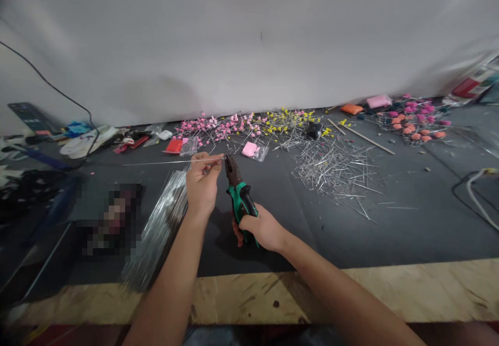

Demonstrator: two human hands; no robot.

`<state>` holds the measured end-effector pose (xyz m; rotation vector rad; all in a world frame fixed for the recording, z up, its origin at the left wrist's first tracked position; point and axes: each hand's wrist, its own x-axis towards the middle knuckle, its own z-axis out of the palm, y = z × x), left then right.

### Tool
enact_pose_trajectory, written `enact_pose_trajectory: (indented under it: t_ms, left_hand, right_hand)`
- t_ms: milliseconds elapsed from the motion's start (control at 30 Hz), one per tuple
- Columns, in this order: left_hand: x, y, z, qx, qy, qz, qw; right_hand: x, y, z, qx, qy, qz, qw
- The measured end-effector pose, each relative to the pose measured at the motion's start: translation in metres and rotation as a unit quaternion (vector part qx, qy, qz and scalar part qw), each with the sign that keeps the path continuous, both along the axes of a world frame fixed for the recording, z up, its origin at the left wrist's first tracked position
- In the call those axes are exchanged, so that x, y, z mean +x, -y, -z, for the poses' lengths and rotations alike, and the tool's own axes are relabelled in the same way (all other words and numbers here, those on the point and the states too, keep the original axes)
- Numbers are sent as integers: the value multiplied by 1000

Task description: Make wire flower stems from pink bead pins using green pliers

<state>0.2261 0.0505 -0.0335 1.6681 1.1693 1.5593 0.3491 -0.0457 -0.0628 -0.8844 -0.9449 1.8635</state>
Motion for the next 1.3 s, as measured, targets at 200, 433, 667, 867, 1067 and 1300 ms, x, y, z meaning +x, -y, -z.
enact_pose_trajectory:
  t_ms: [200,433,667,867,1067,1300]
  left_hand:
    - [6,4,-2,-23,100,40,994]
    - [15,11,-6,-107,177,33,978]
    - [18,15,-15,-177,304,127,927]
    - [15,14,-17,-155,303,160,926]
    - [15,13,-17,-122,300,167,931]
    - [17,14,-16,-82,270,158,946]
  right_hand:
    - [2,1,2,12,10,-10,1000]
    - [0,0,-1,-7,6,1,1000]
    - [1,0,-1,2,4,-1,1000]
    - [2,1,3,29,-9,-19,999]
    - [2,-1,6,27,-18,-18,999]
    - [0,-1,3,8,-22,-7,1000]
